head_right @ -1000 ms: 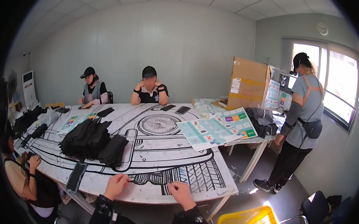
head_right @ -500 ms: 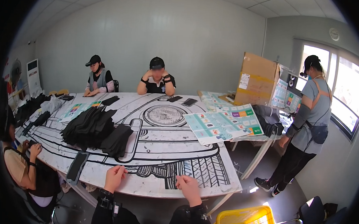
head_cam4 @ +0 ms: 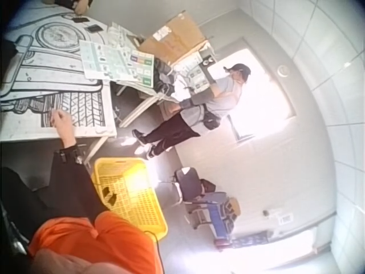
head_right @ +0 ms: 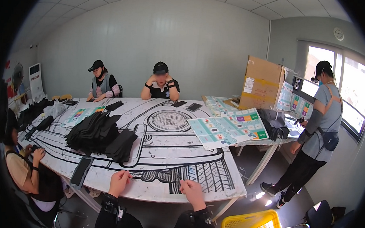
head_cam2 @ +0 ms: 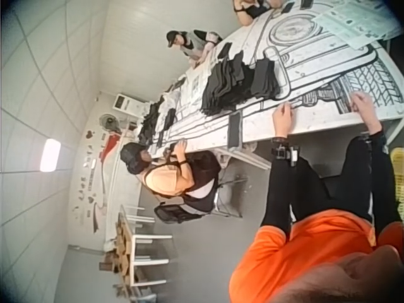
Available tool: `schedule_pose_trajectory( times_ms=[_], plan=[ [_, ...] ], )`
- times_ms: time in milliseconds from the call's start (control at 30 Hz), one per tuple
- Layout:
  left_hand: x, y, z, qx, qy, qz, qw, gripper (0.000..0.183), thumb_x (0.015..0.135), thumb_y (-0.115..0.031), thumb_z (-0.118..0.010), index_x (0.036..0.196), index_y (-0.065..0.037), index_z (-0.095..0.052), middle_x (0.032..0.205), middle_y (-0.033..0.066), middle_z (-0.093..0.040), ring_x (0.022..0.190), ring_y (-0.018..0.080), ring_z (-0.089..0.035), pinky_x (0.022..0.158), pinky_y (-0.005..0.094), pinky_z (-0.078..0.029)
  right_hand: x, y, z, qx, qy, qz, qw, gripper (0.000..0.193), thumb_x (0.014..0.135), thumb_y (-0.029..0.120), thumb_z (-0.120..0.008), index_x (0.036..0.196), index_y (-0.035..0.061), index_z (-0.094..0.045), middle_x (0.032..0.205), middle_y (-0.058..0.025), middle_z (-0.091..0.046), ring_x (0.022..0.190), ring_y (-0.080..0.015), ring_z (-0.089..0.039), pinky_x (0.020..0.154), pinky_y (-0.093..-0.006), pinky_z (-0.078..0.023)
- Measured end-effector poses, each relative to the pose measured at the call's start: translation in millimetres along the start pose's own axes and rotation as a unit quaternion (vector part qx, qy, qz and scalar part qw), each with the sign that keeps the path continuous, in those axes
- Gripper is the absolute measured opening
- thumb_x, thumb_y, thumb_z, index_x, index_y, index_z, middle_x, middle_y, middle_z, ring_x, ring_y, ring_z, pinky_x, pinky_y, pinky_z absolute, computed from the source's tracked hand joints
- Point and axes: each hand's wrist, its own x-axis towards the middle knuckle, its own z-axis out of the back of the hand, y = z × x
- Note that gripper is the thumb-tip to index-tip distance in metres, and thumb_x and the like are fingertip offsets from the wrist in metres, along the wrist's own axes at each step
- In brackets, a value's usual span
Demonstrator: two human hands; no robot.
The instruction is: Sort and organize black fabric shoe components at a production table.
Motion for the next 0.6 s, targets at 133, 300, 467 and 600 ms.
schedule_pose_trajectory(
  times_ms=[133, 300, 467, 600],
  plan=[
    [0.3, 3.0, 0.6, -0.007, -0.003, -0.004, 1.000, 0.030, 0.102, -0.023, -0.059, 0.085, -0.002, -0.072, 0.064, 0.0001, -0.061, 0.060, 0.0076, -0.053, 0.059, 0.0263, -0.041, -1.7, 7.1, -2.4, -0.001, 0.001, 0.000, 1.000, 0.034, 0.100, 0.019, -0.064, 0.071, 0.0005, -0.066, 0.063, -0.0007, -0.063, 0.057, -0.0042, -0.051, 0.054, -0.0216, -0.037],
    [2.4, 5.2, 0.4, -0.004, -0.004, 0.000, 1.000, 0.030, 0.102, -0.023, -0.059, 0.085, -0.002, -0.072, 0.064, 0.0001, -0.061, 0.060, 0.0076, -0.054, 0.059, 0.0263, -0.041, -1.7, 9.3, -1.7, -0.006, 0.000, 0.001, 1.000, 0.034, 0.099, 0.019, -0.065, 0.071, 0.0002, -0.066, 0.063, -0.0005, -0.062, 0.057, -0.0044, -0.051, 0.054, -0.0219, -0.038],
    [0.8, 0.9, 0.0, 0.001, -0.005, 0.000, 1.000, 0.030, 0.101, -0.023, -0.059, 0.085, -0.002, -0.073, 0.063, 0.0000, -0.062, 0.059, 0.0077, -0.054, 0.059, 0.0263, -0.042, -0.8, 6.3, -0.8, -0.013, 0.000, 0.004, 1.000, 0.034, 0.099, 0.019, -0.065, 0.071, 0.0001, -0.066, 0.063, -0.0005, -0.062, 0.057, -0.0047, -0.052, 0.054, -0.0221, -0.038],
    [-0.9, 1.1, 0.3, -0.001, -0.007, -0.001, 1.000, 0.029, 0.101, -0.023, -0.060, 0.085, -0.002, -0.073, 0.063, 0.0001, -0.062, 0.059, 0.0080, -0.054, 0.059, 0.0265, -0.042, -3.1, 3.0, -0.2, -0.019, -0.002, 0.000, 1.000, 0.034, 0.100, 0.019, -0.064, 0.071, 0.0001, -0.066, 0.063, -0.0009, -0.062, 0.057, -0.0051, -0.053, 0.055, -0.0222, -0.039]
  ],
)
